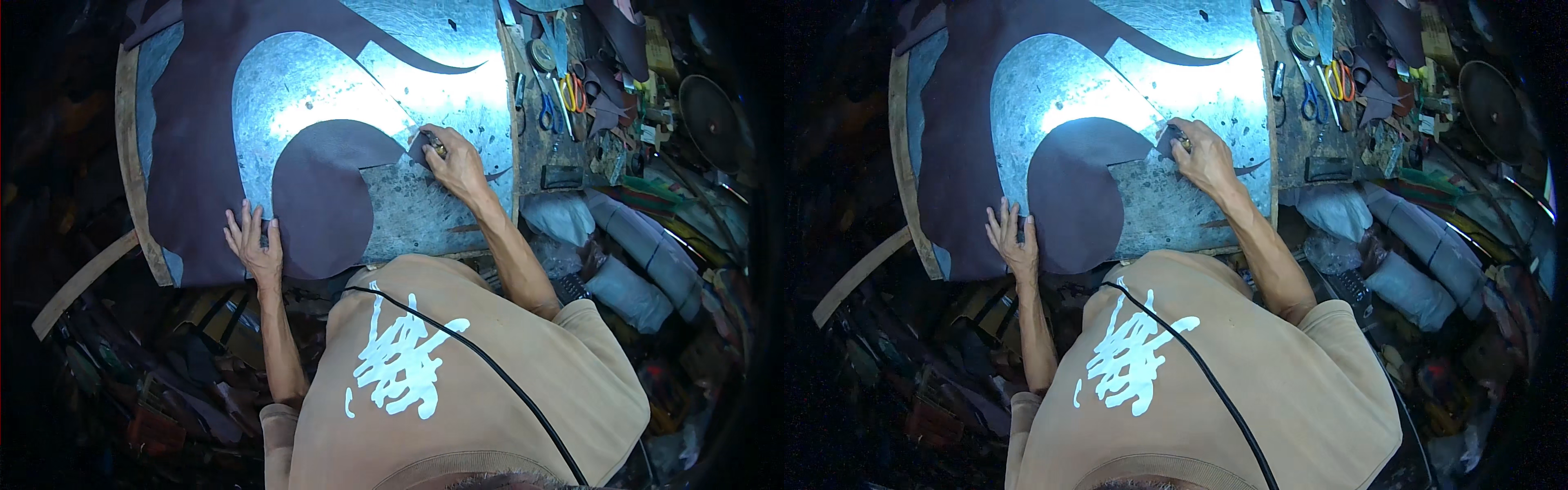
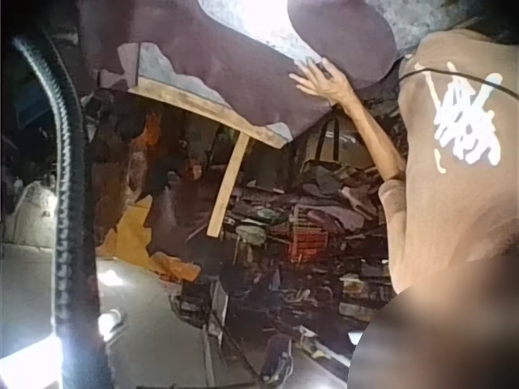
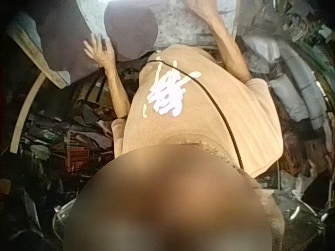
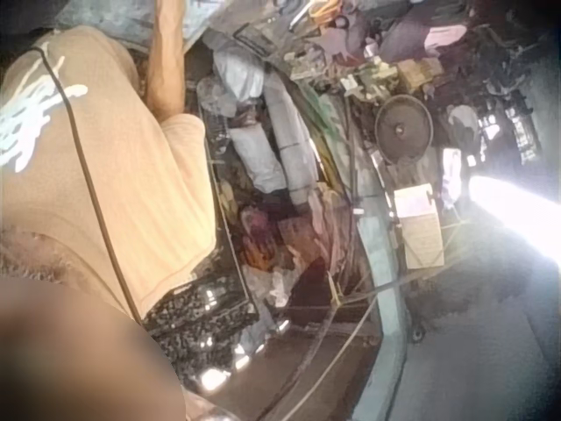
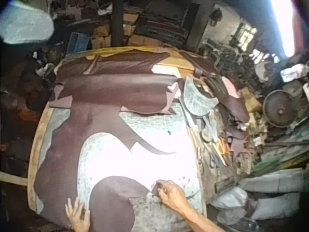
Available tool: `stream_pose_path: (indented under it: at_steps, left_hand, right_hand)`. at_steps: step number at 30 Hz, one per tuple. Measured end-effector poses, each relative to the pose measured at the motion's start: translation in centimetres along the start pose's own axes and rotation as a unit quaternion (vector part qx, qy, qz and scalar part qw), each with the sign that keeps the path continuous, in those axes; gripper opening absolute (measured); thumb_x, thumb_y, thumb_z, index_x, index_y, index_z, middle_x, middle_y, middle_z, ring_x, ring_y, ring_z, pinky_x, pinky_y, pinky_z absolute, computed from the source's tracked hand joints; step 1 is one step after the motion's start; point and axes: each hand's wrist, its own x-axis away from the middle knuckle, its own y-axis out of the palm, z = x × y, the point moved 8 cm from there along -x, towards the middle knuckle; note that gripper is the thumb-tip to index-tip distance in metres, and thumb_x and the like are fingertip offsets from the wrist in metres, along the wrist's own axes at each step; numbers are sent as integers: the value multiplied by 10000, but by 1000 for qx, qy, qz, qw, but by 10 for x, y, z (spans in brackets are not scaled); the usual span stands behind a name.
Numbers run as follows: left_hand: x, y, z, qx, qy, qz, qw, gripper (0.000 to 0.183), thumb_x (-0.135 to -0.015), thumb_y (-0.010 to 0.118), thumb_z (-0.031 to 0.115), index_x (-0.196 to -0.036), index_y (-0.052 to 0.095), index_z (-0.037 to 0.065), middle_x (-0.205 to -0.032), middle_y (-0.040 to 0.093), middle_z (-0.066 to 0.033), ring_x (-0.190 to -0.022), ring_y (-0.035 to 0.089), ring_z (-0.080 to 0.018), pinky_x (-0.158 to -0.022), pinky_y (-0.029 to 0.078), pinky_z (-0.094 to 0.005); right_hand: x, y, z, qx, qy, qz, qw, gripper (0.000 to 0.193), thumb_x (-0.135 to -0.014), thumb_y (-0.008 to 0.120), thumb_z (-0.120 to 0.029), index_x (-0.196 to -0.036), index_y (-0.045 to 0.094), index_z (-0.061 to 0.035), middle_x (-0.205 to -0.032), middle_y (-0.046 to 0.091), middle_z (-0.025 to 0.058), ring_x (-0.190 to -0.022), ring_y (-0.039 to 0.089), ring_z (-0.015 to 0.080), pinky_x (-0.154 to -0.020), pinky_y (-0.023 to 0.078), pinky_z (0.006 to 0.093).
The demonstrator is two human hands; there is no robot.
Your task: Cutting out shoe components from a sheet of leather using a metal template and a craft knife.
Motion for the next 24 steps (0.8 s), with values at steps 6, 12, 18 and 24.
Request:
stream_pose_path:
  at_steps: [6,12,18,24]
  left_hand:
    - [0,1,2,-5,-8,-7,1000,341,-899,628,247,-1205,676,103,-1432,511,-64,-1406,315,-388,-1145,167,-565]
    - [-4,1,5,-20,1,-10,1000,331,-901,626,240,-1204,680,117,-1427,512,-82,-1394,325,-402,-1139,178,-576]
    - [-20,-15,20,-55,51,-18,997,246,-898,627,202,-1108,714,108,-1349,562,-105,-1353,368,-421,-1115,236,-574]
    - [-56,-32,20,-54,199,-101,973,127,-840,686,135,-943,701,61,-1302,577,-100,-1348,392,-347,-1110,259,-542]
  right_hand:
    - [1,0,3,-3,-28,21,999,331,-864,610,-142,-1183,636,-57,-957,635,183,-868,631,355,-781,499,420]
    - [-3,1,3,-3,-35,14,999,337,-870,606,-145,-1191,634,-44,-1001,649,192,-895,639,348,-799,501,419]
    - [-4,0,2,-12,-27,3,1000,356,-883,604,-143,-1215,613,-16,-1054,651,210,-909,648,339,-802,507,402]
    - [0,-8,-11,-63,73,-31,995,294,-967,534,-219,-1159,573,0,-773,642,146,-688,630,231,-658,516,370]
